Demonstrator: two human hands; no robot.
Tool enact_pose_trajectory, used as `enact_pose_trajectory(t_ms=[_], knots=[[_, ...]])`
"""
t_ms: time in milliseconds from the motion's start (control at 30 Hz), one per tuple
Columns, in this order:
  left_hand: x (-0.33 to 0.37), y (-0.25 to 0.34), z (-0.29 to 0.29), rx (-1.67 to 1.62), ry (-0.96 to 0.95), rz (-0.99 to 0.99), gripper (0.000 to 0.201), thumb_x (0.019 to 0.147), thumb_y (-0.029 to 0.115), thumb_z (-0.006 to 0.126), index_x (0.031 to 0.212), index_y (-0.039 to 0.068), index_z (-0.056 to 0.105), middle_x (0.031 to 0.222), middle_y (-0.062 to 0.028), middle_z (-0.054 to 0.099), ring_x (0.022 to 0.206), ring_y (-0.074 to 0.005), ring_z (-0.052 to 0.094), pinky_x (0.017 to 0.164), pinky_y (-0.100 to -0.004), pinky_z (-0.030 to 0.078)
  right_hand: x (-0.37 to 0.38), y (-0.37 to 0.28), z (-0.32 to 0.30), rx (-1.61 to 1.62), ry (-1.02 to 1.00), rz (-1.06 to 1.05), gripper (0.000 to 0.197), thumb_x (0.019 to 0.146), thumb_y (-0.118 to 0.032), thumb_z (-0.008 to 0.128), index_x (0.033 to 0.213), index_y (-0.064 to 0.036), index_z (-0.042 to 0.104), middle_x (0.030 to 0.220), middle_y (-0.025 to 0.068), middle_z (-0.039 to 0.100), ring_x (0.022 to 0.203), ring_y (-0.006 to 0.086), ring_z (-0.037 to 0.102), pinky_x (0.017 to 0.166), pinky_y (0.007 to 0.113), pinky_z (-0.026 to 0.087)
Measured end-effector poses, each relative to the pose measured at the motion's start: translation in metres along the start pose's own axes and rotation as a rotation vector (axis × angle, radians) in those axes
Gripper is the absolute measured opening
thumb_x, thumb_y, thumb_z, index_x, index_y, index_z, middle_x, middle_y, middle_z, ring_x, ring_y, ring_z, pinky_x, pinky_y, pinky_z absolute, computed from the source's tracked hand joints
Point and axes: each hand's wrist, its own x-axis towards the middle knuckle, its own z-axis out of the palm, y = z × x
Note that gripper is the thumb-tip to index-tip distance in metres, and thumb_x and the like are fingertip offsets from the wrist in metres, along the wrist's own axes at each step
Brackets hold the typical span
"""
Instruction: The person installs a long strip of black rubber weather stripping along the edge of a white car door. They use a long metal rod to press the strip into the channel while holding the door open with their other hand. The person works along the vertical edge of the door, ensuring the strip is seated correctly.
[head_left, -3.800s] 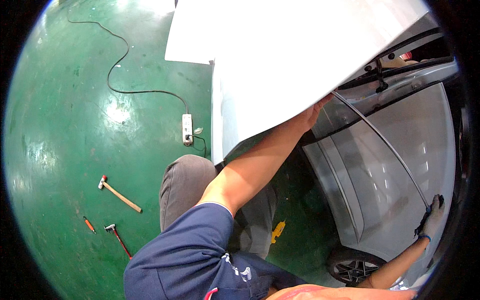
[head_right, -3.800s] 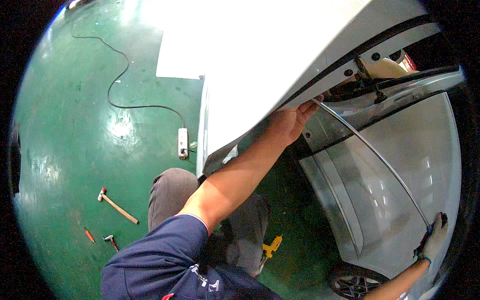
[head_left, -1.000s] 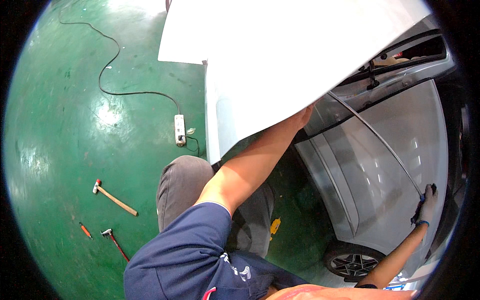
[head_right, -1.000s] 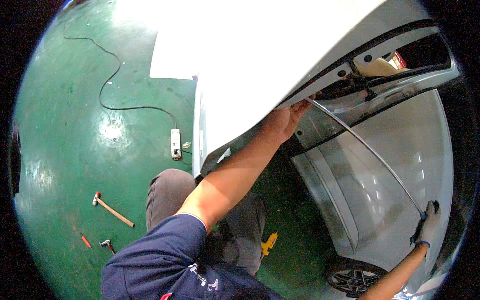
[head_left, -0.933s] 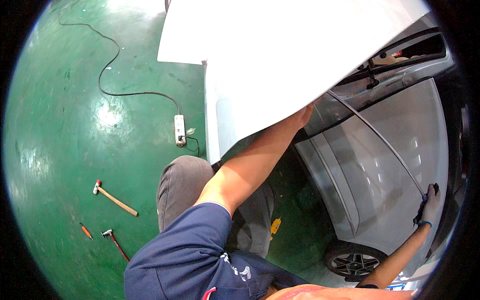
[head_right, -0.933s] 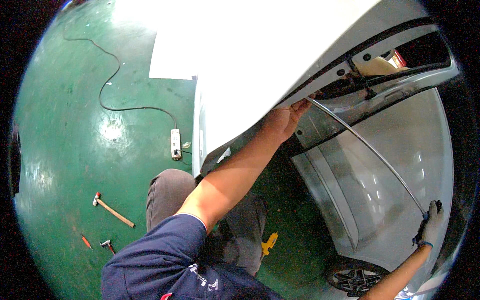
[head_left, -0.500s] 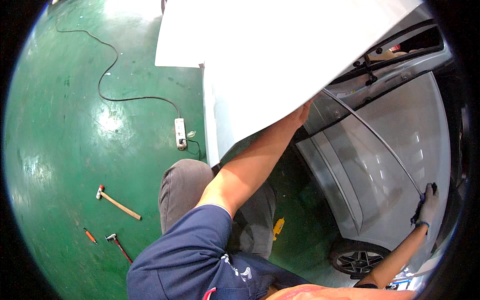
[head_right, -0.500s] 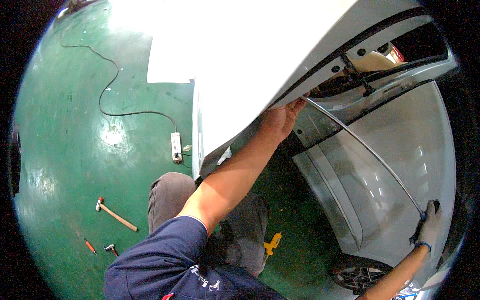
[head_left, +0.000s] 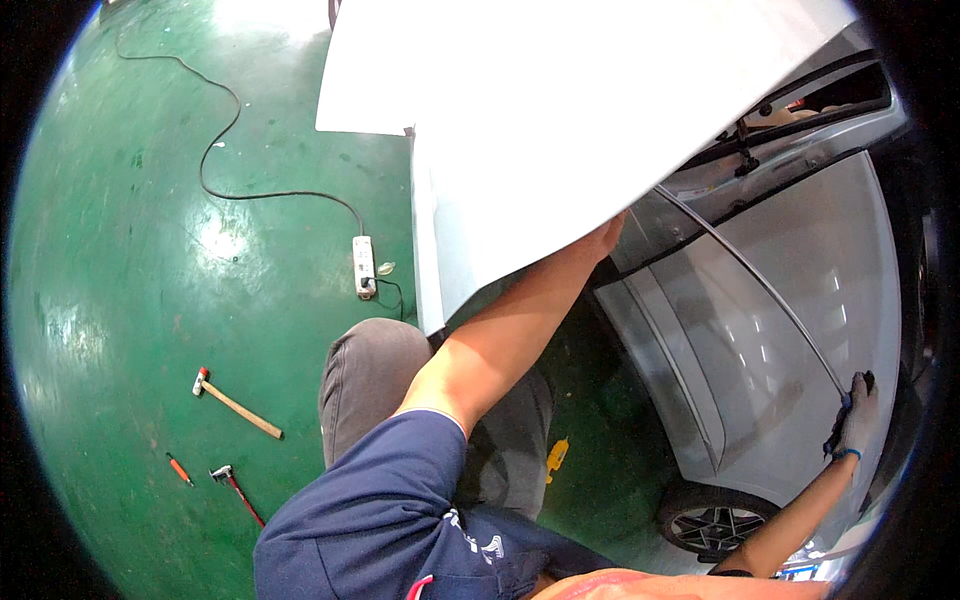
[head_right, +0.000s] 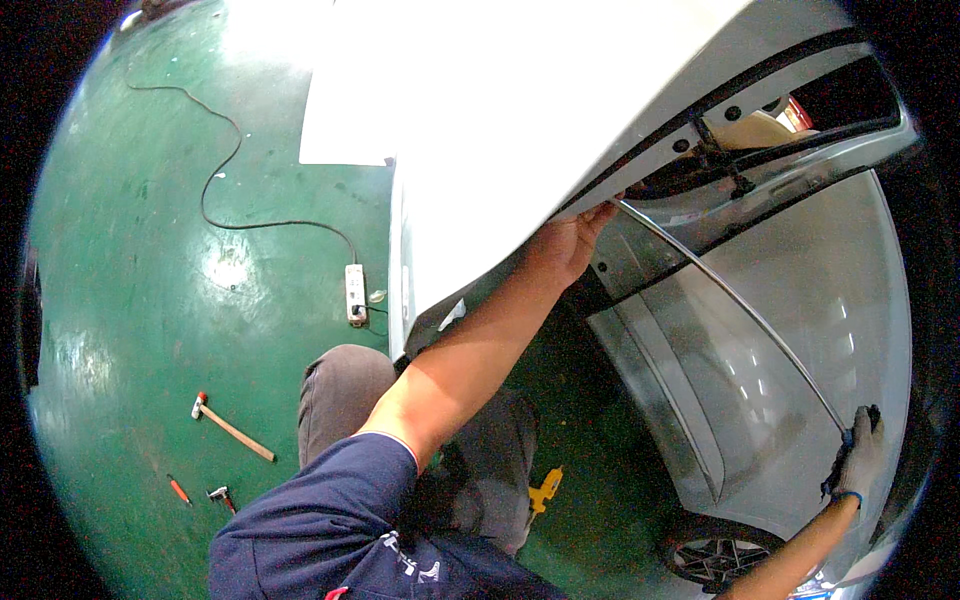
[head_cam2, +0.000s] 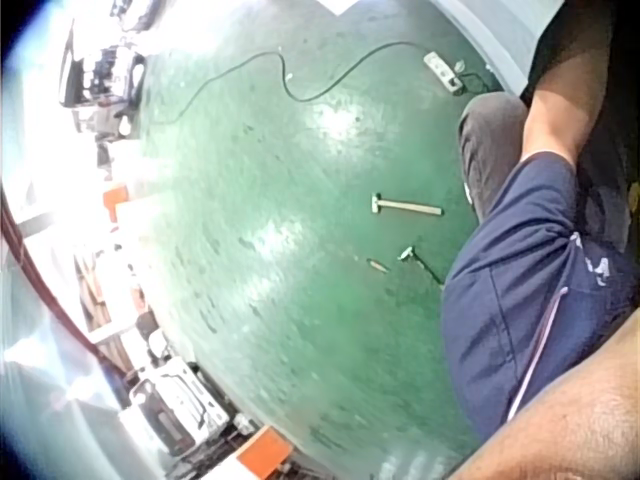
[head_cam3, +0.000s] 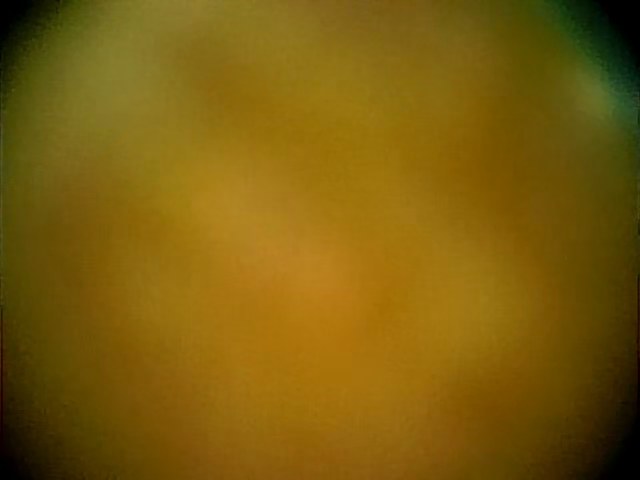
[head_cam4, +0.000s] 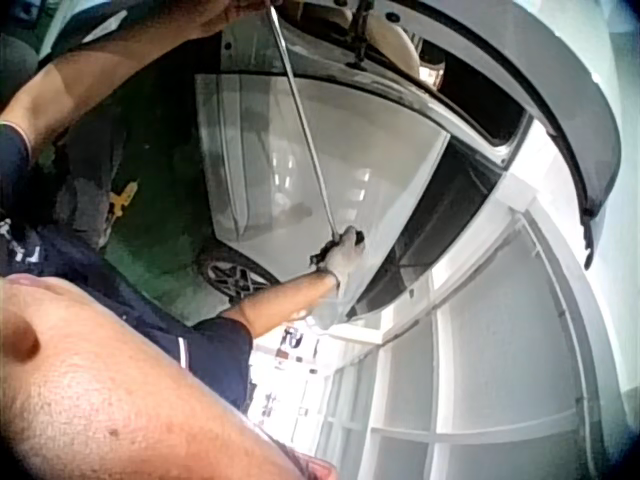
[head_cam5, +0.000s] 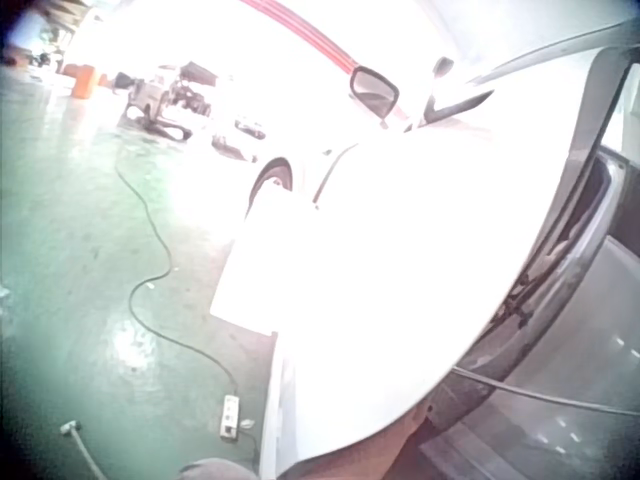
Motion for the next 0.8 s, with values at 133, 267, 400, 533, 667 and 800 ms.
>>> enact_pose_trajectory(t_ms=[133, 267, 400, 533, 667, 800], knots=[[-0.002, 0.0, 0.001, 0.001, 0.003, -0.002, 0.023, 0.095, 0.023, 0.055, 0.112, 0.009, 0.059, 0.106, -0.0077, 0.066, 0.098, -0.0208, 0.064, 0.087, -0.0344, 0.051, 0.002, 0.004, -0.008, 0.007, 0.031, -0.034, 0.049, 0.09, -0.037, 0.055, 0.129, -0.0068, 0.051, 0.071, -0.001, 0.048, 0.045, 0.0072, 0.033, 0.041, 0.024, 0.027], [-0.001, 0.006, 0.0, 0.012, 0.007, 0.008, 0.023, 0.095, 0.023, 0.055, 0.111, 0.009, 0.059, 0.106, -0.0078, 0.066, 0.097, -0.0209, 0.064, 0.087, -0.0345, 0.051, -0.003, -0.004, -0.007, -0.034, 0.005, -0.018, 0.05, 0.09, -0.037, 0.056, 0.129, -0.0054, 0.05, 0.07, -0.0009, 0.048, 0.046, 0.0067, 0.035, 0.042, 0.024, 0.028], [-0.002, 0.004, 0.001, 0.009, 0.007, -0.001, 0.023, 0.095, 0.023, 0.055, 0.111, 0.008, 0.059, 0.105, -0.0079, 0.066, 0.097, -0.021, 0.064, 0.087, -0.0345, 0.051, -0.015, -0.018, 0.006, -0.049, -0.007, 0.006, 0.047, 0.091, -0.034, 0.054, 0.127, -0.0039, 0.053, 0.082, 0.0041, 0.054, 0.058, 0.0112, 0.044, 0.051, 0.025, 0.036], [-0.002, -0.001, 0.006, -0.008, 0.003, -0.015, 0.023, 0.095, 0.023, 0.055, 0.111, 0.008, 0.059, 0.105, -0.008, 0.066, 0.097, -0.0211, 0.064, 0.087, -0.0346, 0.051, 0.029, 0.029, -0.031, -0.191, -0.036, -0.139, 0.046, 0.092, -0.031, 0.052, 0.128, -0.0027, 0.054, 0.109, 0.0114, 0.061, 0.083, 0.0185, 0.053, 0.073, 0.029, 0.044], [-0.002, 0.009, 0.0, 0.021, 0.013, 0.0, 0.023, 0.095, 0.023, 0.055, 0.111, 0.008, 0.059, 0.105, -0.0081, 0.066, 0.097, -0.0212, 0.064, 0.087, -0.0347, 0.051, 0.016, 0.013, 0.002, -0.139, -0.067, -0.056, 0.049, 0.092, -0.031, 0.053, 0.132, -0.0031, 0.05, 0.117, 0.0134, 0.057, 0.096, 0.0206, 0.052, 0.085, 0.03, 0.041], [-0.002, 0.005, 0.003, 0.002, 0.008, -0.008, 0.023, 0.095, 0.023, 0.054, 0.111, 0.008, 0.059, 0.105, -0.0082, 0.066, 0.097, -0.0213, 0.064, 0.086, -0.0348, 0.051, 0.036, 0.04, 0.01, -0.078, 0.044, -0.14, 0.047, 0.092, -0.033, 0.054, 0.129, -0.0054, 0.052, 0.102, 0.0088, 0.06, 0.084, 0.0163, 0.054, 0.075, 0.027, 0.042]])
